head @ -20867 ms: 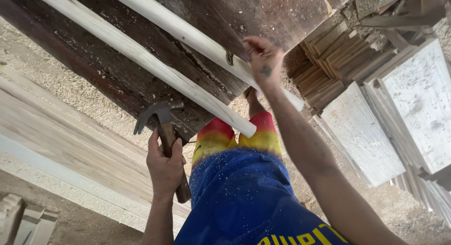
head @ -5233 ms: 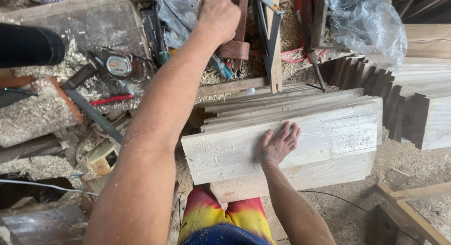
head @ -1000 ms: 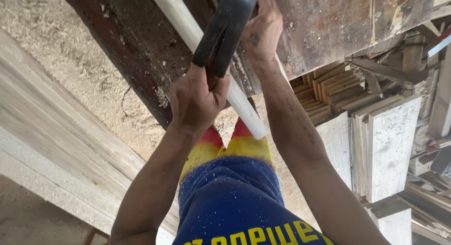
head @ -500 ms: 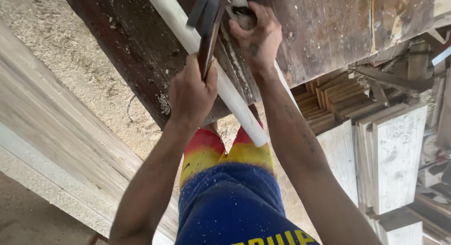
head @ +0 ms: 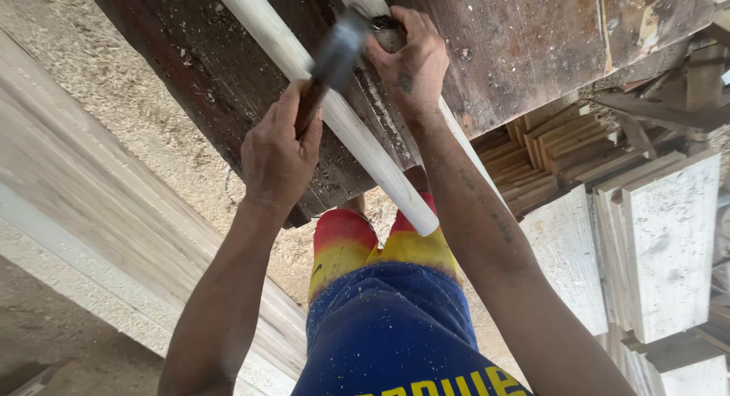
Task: The person hammers nails into two white PVC pipes that are resting on a wooden workbench. They repeatedly pick up nails from a pile of wood and drive them into the pipes using a hammer.
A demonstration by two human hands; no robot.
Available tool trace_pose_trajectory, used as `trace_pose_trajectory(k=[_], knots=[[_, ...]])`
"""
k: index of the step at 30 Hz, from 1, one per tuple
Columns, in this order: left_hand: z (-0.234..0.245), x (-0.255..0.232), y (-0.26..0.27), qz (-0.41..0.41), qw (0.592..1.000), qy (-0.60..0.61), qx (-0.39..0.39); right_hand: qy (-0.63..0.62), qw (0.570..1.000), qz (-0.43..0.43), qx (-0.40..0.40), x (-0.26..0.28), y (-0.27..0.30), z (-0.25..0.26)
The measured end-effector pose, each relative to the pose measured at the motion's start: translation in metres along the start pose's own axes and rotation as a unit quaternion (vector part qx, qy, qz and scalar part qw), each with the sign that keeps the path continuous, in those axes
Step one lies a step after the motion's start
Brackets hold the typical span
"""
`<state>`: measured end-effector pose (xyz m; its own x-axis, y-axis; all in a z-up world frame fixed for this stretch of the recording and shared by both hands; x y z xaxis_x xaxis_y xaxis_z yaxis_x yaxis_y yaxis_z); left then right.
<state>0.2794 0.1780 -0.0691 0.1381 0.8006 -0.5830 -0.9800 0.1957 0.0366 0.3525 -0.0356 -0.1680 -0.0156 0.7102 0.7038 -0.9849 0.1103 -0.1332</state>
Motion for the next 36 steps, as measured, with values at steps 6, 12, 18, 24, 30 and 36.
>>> trace_pose_trajectory(k=[6,12,18,24,30,36], knots=[[0.004,0.009,-0.007,-0.003,0.999,-0.041,0.001,-0.003,0.999,0.017,0.031,0.01,-0.004,0.01],[0.004,0.01,-0.036,-0.236,0.939,-0.233,0.094,-0.037,0.997,-0.058,0.036,-0.014,0.003,-0.003],[0.0,0.009,-0.055,-0.139,0.976,-0.16,0.053,-0.02,0.992,-0.119,0.046,-0.028,0.007,-0.018],[0.011,-0.029,-0.026,-0.03,0.996,0.057,0.062,0.011,0.995,-0.094,0.04,-0.003,-0.001,-0.003],[0.009,-0.051,-0.022,-0.028,0.998,-0.038,0.037,0.002,0.996,-0.085,0.024,0.013,0.006,0.005],[-0.002,-0.042,-0.029,0.013,0.996,-0.058,0.06,0.029,0.996,-0.08,0.009,0.014,0.005,0.009]])
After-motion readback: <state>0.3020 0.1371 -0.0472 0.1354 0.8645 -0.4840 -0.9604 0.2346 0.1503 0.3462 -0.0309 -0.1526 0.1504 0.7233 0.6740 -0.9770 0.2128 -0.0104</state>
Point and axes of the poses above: each hand's wrist, its own y-axis away from the middle knuckle, its own z-axis out of the back of the hand, x = y × z, the point moved 6 cm from there along -y, towards the middle knuckle, and after that the axes turned 3 degrees about -y, right-handed, at the moved point
